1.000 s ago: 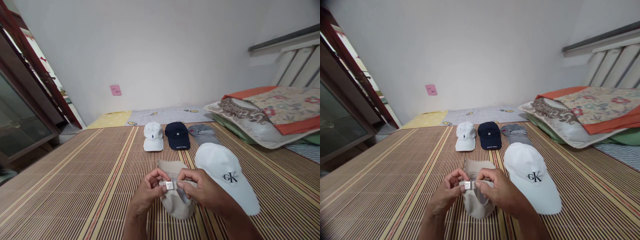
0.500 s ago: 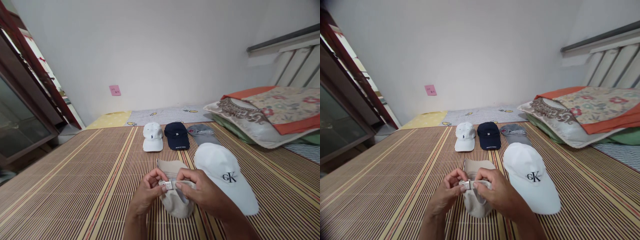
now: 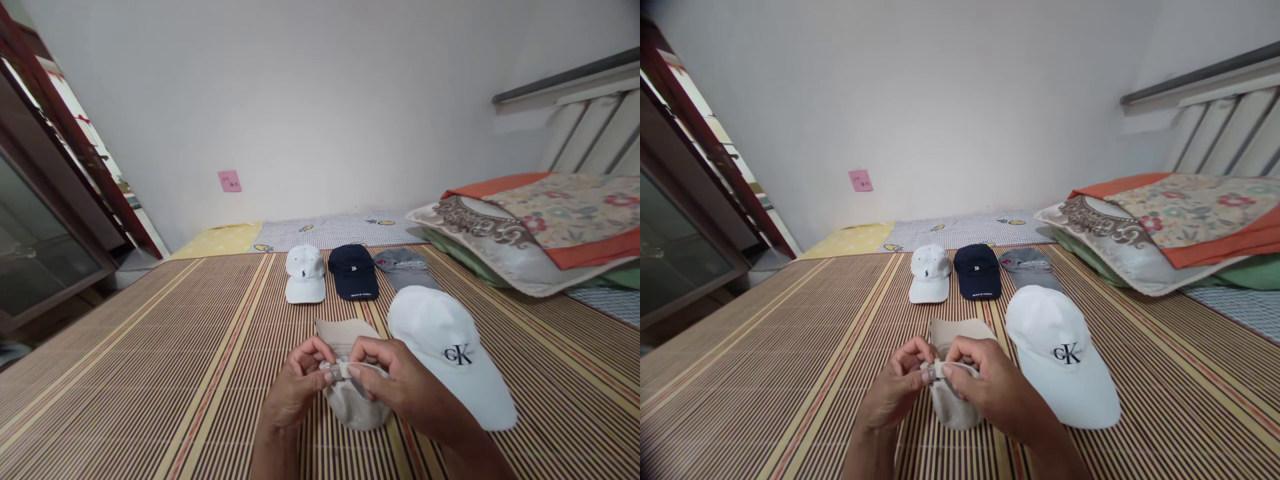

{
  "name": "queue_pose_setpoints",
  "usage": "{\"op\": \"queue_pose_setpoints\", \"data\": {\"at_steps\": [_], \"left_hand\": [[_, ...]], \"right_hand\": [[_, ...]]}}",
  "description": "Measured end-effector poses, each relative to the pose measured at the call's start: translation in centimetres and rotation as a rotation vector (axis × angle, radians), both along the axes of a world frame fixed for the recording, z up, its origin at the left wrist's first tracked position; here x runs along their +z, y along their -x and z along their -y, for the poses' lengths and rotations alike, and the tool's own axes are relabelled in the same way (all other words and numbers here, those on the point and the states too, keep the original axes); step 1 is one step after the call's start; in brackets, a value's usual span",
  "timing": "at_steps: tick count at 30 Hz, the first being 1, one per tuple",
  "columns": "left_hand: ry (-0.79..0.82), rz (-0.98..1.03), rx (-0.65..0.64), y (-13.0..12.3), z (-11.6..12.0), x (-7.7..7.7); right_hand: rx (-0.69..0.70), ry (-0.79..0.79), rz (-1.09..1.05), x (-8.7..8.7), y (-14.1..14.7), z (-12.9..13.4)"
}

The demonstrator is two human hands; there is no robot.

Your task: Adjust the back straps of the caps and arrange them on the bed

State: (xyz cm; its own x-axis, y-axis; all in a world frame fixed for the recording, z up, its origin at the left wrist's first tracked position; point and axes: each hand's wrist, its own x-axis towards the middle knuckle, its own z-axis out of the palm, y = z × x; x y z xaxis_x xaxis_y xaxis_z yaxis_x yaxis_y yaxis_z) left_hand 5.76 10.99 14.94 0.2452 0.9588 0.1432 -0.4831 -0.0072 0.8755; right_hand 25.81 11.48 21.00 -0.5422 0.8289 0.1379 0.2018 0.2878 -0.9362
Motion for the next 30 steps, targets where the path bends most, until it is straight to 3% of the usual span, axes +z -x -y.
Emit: {"op": "queue_pose_setpoints", "data": {"at_steps": [5, 12, 21, 26, 30], "left_hand": [[-0.015, -0.009, -0.012, 0.0, 0.0, 0.0], [0.022, -0.203, -0.016, 0.2, 0.4, 1.3], [0.053, -0.256, 0.043, -0.5, 0.6, 2.4], [0.044, -0.286, 0.09, -0.7, 0.6, 2.4], [0.034, -0.267, 0.092, -0.6, 0.4, 2.1]], "right_hand": [[-0.002, -0.034, 0.045, -0.1, -0.2, -0.1], [-0.085, -0.07, 0.112, -0.1, -0.4, -0.2], [-0.031, 0.037, 0.045, -0.5, -0.5, -0.5], [-0.047, 0.065, -0.004, -1.6, -0.2, -1.1], [-0.047, 0.032, 0.033, -1.3, 0.2, -0.7]]}}
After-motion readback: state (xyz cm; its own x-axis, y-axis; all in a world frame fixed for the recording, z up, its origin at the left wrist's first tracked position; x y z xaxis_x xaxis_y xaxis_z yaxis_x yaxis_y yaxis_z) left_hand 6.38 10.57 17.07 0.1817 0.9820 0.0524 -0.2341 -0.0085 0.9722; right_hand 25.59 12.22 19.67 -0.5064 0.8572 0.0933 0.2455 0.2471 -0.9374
